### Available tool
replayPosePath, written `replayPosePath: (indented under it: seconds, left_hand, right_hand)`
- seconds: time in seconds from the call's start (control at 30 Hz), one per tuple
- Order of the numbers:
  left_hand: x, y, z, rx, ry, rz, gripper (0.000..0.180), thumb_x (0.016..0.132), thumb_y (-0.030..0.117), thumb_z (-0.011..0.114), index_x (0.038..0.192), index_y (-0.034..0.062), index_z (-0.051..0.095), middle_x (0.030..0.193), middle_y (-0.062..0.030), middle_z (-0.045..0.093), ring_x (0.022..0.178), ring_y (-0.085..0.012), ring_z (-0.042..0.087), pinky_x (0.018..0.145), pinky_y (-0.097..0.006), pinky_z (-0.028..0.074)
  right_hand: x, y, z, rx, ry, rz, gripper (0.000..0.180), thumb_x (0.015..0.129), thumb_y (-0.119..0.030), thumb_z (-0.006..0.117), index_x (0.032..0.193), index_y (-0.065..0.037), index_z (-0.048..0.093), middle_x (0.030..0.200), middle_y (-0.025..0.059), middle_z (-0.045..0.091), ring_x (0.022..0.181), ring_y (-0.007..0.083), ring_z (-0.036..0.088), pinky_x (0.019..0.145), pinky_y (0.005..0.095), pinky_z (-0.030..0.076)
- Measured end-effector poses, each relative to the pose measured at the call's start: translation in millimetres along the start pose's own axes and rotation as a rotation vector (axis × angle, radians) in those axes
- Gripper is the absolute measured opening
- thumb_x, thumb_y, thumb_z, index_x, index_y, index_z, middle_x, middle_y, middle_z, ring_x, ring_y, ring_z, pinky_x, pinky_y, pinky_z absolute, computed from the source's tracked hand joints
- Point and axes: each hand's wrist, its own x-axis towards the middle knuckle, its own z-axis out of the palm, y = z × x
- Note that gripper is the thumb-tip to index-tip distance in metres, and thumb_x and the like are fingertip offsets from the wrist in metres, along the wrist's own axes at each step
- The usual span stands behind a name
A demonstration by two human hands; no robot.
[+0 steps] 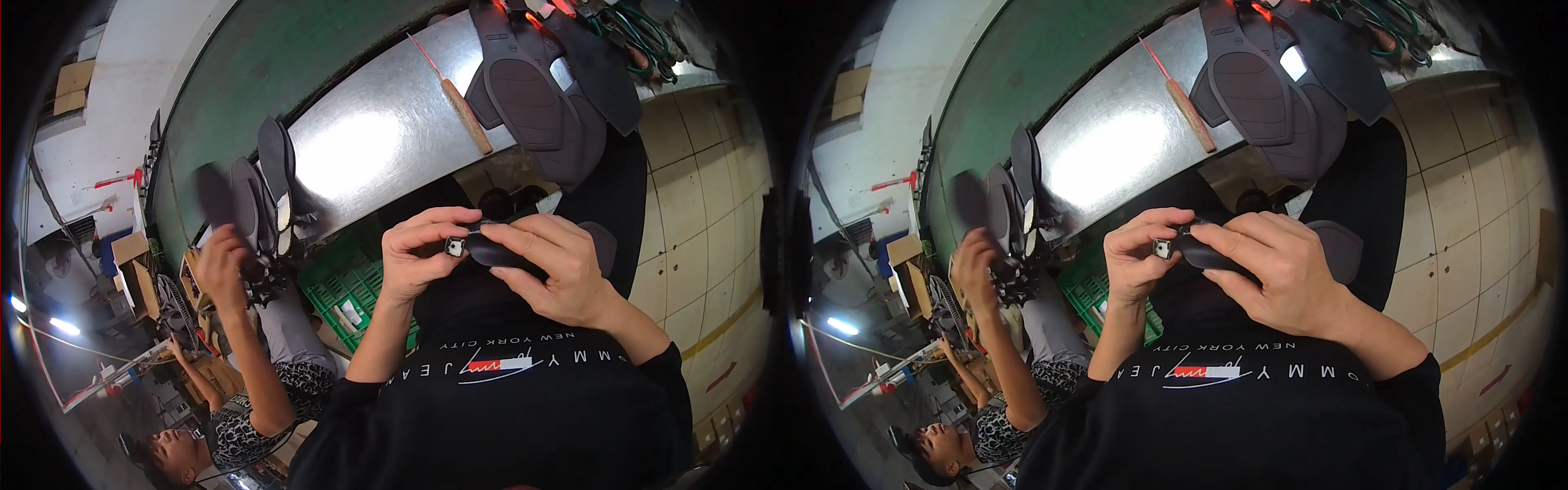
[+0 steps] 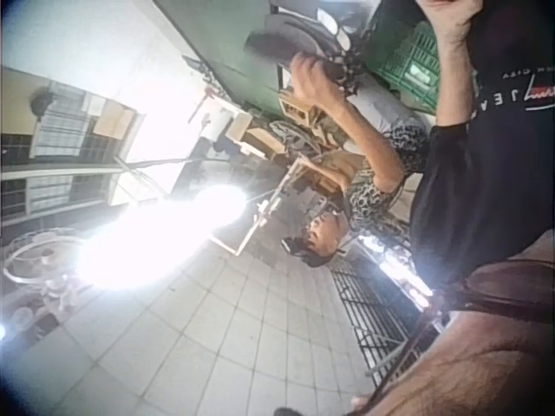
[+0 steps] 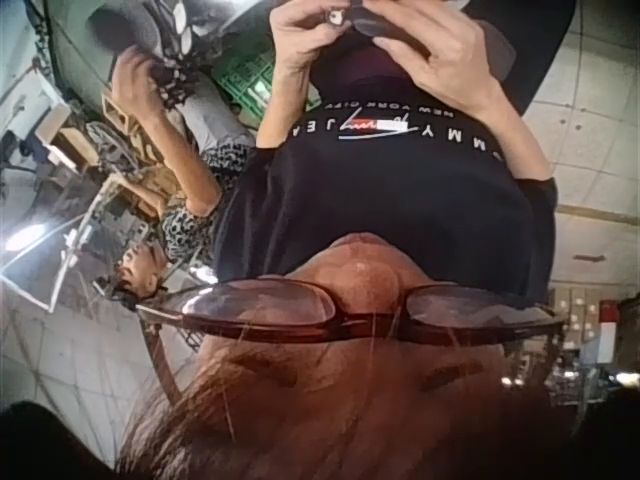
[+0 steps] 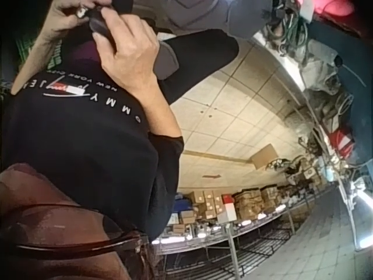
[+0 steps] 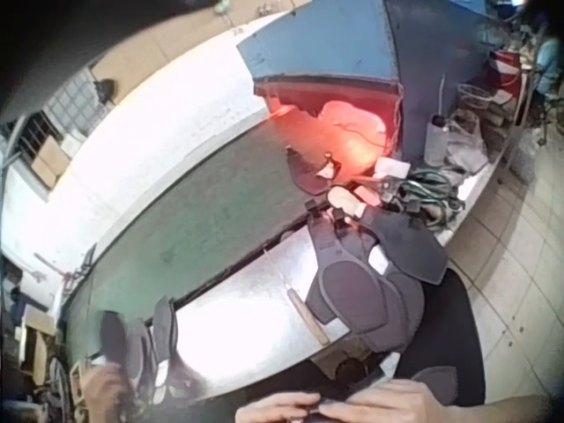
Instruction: The person is finishing a shoe component by trimming excess material with a knife.
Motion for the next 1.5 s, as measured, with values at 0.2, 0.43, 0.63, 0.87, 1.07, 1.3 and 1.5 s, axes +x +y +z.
replayPosePath:
  seconds: [0.2,0.43,0.63,0.87,1.07,1.3,1.5]
  left_hand:
    - [-7,-3,-5,0.121,0.043,0.002,0.032,0.064,-0.012,0.063,0.095,-0.0039,0.07,0.107,-0.0206,0.065,0.095,-0.0219,0.064,0.081,-0.03,0.051]
    - [-12,-10,-5,-0.004,0.069,-0.048,0.037,0.066,-0.012,0.061,0.101,-0.0032,0.069,0.114,-0.0235,0.062,0.103,-0.0258,0.062,0.087,-0.031,0.049]
    - [-14,-11,-8,-0.072,0.029,-0.091,0.041,0.067,-0.014,0.057,0.104,-0.0026,0.068,0.12,-0.0261,0.058,0.106,-0.0277,0.061,0.086,-0.03,0.05]
    - [-11,0,-3,0.054,-0.048,-0.031,0.043,0.065,-0.017,0.053,0.101,-0.0012,0.07,0.119,-0.0258,0.059,0.103,-0.0238,0.063,0.082,-0.027,0.049]
    - [-13,2,11,0.123,0.003,-0.063,0.041,0.07,-0.016,0.054,0.107,-0.0022,0.067,0.124,-0.024,0.056,0.108,-0.0234,0.06,0.084,-0.027,0.049]
    - [-12,-2,14,-0.119,0.11,-0.442,0.044,0.083,-0.01,0.042,0.124,-0.0003,0.056,0.138,-0.0157,0.046,0.111,-0.0208,0.057,0.073,-0.027,0.058]
    - [-11,-1,23,-0.087,0.183,-0.431,0.043,0.083,-0.009,0.041,0.124,-0.0049,0.053,0.133,-0.0199,0.049,0.104,-0.0209,0.061,0.072,-0.027,0.059]
  right_hand:
    - [2,-3,-9,-0.116,-0.157,0.054,0.048,0.068,-0.011,0.074,0.114,-0.006,0.061,0.085,0.0071,0.058,0.074,0.0232,0.057,0.065,0.0346,0.043]
    - [-1,3,3,-0.005,-0.012,0.015,0.038,0.069,-0.007,0.072,0.106,-0.003,0.063,0.083,0.0076,0.06,0.072,0.0225,0.058,0.062,0.0334,0.043]
    - [-2,4,7,-0.033,-0.014,-0.01,0.035,0.07,-0.008,0.071,0.103,-0.003,0.064,0.081,0.0075,0.06,0.07,0.0218,0.059,0.06,0.0325,0.043]
    - [-2,0,4,-0.087,-0.063,-0.025,0.034,0.07,-0.008,0.071,0.103,-0.002,0.064,0.081,0.0066,0.059,0.069,0.0214,0.058,0.059,0.0323,0.042]
    - [-2,6,7,-0.094,-0.062,-0.013,0.034,0.071,-0.007,0.07,0.104,-0.002,0.064,0.081,0.0077,0.058,0.069,0.0219,0.058,0.061,0.0326,0.043]
    - [-7,21,16,0.158,-0.048,0.251,0.029,0.074,-0.004,0.066,0.103,0.0,0.064,0.082,0.0128,0.063,0.07,0.0258,0.062,0.064,0.0332,0.048]
    - [-8,24,19,0.101,-0.052,0.186,0.015,0.072,-0.001,0.066,0.087,-0.003,0.067,0.08,0.0096,0.063,0.071,0.0251,0.062,0.063,0.0324,0.048]
